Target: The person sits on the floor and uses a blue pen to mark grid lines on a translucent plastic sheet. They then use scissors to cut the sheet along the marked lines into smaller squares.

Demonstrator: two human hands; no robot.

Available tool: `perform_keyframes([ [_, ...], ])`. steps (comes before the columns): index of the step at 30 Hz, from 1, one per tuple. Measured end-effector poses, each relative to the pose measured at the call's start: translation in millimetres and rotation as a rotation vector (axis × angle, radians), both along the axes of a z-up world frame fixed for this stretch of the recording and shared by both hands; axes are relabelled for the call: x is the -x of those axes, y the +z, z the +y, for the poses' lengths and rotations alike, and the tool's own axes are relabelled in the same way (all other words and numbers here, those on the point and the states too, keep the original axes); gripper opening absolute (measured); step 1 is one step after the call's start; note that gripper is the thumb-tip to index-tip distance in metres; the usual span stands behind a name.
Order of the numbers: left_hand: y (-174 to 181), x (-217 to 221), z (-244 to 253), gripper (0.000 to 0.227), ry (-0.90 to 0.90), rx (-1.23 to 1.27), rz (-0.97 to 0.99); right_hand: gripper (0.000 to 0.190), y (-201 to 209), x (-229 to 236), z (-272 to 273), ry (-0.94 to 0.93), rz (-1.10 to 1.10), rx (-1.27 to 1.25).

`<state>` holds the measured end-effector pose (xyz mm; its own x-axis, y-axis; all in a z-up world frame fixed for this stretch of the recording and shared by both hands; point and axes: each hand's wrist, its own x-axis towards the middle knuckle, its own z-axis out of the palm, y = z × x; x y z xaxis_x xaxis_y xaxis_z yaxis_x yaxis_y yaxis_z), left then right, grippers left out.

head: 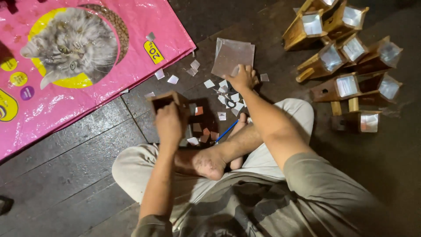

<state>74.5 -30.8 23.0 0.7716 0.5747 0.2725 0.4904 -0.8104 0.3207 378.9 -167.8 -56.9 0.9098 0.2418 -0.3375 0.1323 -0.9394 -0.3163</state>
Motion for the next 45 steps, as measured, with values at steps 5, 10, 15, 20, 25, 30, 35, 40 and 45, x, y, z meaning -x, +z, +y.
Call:
perform_keyframes([
  [5, -52, -28, -36, 0.036, -0.007, -0.107, 0.086, 0.089, 14, -3, 6, -0.192, 0.004, -0.016],
  [10, -50, -37, -66, 0.075, 0.040, -0.044, 0.221, 0.107, -30, -26, -15, -0.354, -0.017, -0.164],
  [15, -47, -42, -69, 0.085, 0.076, 0.022, 0.252, 0.094, -70, -57, -33, -0.370, -0.001, -0.439],
  [20, -36, -41, -68, 0.088, 0.095, 0.132, 0.250, 0.065, -51, -50, -41, -0.430, 0.027, -0.681],
  [25, -3, -38, -60, 0.090, 0.052, 0.481, 0.231, 0.038, 5, -33, -43, -0.270, -0.072, -0.468],
  [30, 50, -22, -63, 0.077, 0.032, 0.783, 0.003, 0.020, 5, -32, -51, -0.400, 0.012, -0.738],
  [35, 41, 20, -58, 0.053, 0.059, 0.720, -0.447, 0.030, 68, 14, -50, -0.343, 0.212, -1.043],
  [40, 47, 42, -46, 0.055, 0.076, 1.065, -0.789, 0.034, 65, 88, -57, -0.113, 0.544, -1.183],
  [45, 38, 56, -37, 0.063, 0.046, 1.044, -0.756, 0.026, 130, 190, -56, 0.238, 0.724, -0.943],
])
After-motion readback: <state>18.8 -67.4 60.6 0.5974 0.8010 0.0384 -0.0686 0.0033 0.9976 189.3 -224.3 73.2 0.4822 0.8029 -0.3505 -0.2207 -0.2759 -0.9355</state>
